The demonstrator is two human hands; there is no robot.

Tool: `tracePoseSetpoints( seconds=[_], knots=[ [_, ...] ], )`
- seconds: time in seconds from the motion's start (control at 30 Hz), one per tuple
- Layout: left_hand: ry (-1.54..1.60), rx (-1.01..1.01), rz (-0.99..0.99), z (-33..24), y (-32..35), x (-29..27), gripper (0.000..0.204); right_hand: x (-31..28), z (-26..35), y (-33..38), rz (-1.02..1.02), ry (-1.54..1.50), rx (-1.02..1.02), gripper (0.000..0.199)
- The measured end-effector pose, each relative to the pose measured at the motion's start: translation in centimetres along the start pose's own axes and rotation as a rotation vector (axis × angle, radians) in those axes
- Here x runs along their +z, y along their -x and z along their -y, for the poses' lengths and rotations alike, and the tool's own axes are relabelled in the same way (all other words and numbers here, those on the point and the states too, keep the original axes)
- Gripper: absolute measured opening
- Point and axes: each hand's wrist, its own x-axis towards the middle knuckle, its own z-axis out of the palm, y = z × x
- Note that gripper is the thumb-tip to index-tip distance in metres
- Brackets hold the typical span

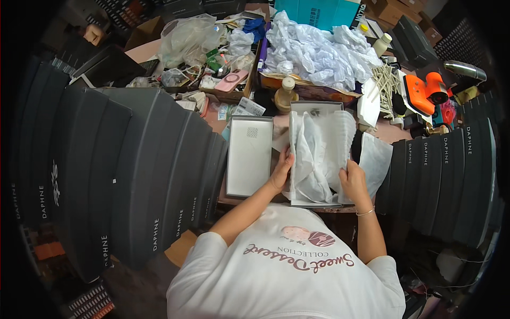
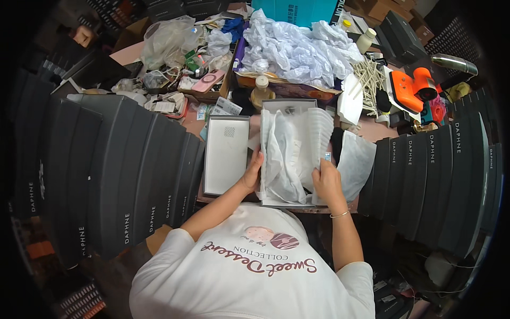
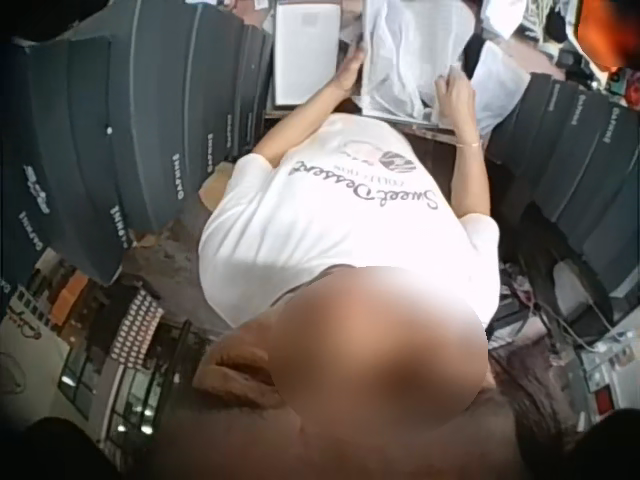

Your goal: The recorder is taking shoes out of boxes, inspecting them, wrapping them in protective tissue paper, and placing them back into the boxes.

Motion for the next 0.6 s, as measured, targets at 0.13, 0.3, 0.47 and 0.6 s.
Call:
tracePoseSetpoints(
  seconds=[0.13, 0.3, 0.47, 0.6],
  knots=[
    [-0.041, -0.243, -0.168, 3.4, -1.1, -3.1, 0.071, 4.8, -1.6, -0.4, 0.139, 0.132, 0.030, 0.018],
    [-0.774, 0.184, -0.280, 0.7, 2.9, -2.3, 0.056, 12.2, -3.6, 1.2, -0.100, -0.035, -0.013, 0.018],
    [-0.879, 0.261, 0.015, -3.6, 4.8, 0.3, 0.024, 9.0, 0.5, 2.4, 0.318, 0.170, -0.148, 0.022],
    [-1.030, 0.124, 0.191, -2.5, 3.5, 1.2, 0.026, 11.7, 0.9, 3.2, 0.704, 0.375, -0.113, 0.017]
  ],
)
